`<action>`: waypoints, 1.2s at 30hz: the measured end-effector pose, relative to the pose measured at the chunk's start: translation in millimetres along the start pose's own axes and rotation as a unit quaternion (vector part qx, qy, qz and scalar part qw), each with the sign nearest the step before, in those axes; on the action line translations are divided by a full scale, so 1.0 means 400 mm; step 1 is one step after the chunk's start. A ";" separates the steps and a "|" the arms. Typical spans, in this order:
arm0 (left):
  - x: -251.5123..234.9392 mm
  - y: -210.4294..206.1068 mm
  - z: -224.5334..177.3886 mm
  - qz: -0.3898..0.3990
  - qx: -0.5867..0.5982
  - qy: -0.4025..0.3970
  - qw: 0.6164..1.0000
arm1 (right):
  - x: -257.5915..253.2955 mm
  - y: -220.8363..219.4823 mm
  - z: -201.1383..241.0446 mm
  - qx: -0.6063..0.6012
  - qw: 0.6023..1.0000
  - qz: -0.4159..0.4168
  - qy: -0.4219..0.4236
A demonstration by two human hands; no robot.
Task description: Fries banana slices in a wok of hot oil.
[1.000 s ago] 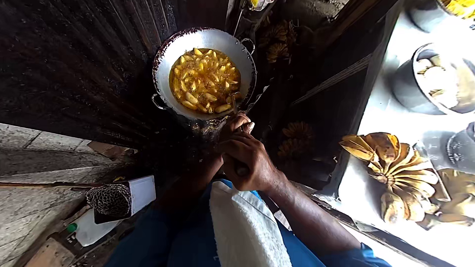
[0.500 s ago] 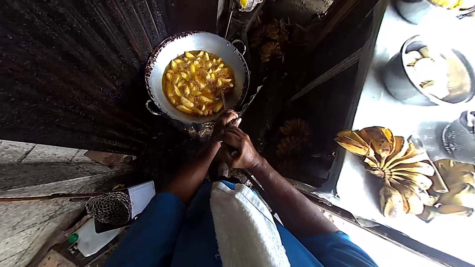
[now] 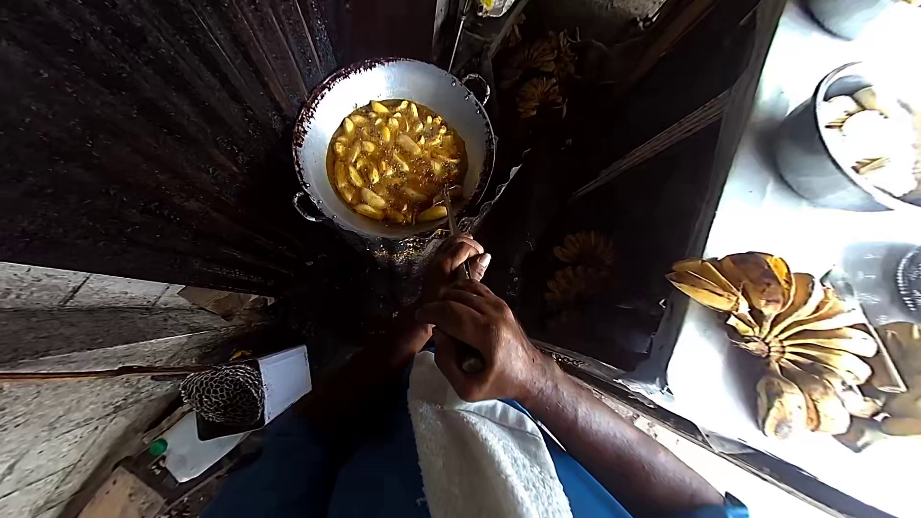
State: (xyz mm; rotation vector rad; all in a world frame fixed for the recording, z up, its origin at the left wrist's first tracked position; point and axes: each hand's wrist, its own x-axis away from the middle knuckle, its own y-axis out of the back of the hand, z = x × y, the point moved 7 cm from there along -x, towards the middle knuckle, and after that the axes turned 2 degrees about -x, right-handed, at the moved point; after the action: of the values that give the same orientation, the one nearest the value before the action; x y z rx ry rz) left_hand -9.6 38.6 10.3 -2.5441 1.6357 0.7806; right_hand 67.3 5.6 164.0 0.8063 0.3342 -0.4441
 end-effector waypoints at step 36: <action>-0.168 -0.152 0.353 0.198 -0.255 0.013 0.946 | 0.255 -0.065 -0.524 -0.112 0.967 -0.109 -0.201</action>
State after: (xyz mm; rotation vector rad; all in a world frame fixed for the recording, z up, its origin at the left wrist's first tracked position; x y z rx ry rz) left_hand -35.7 161.9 -100.2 -2.5454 2.2441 1.3678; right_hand 116.8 121.6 -33.7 0.4451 0.0901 -0.7478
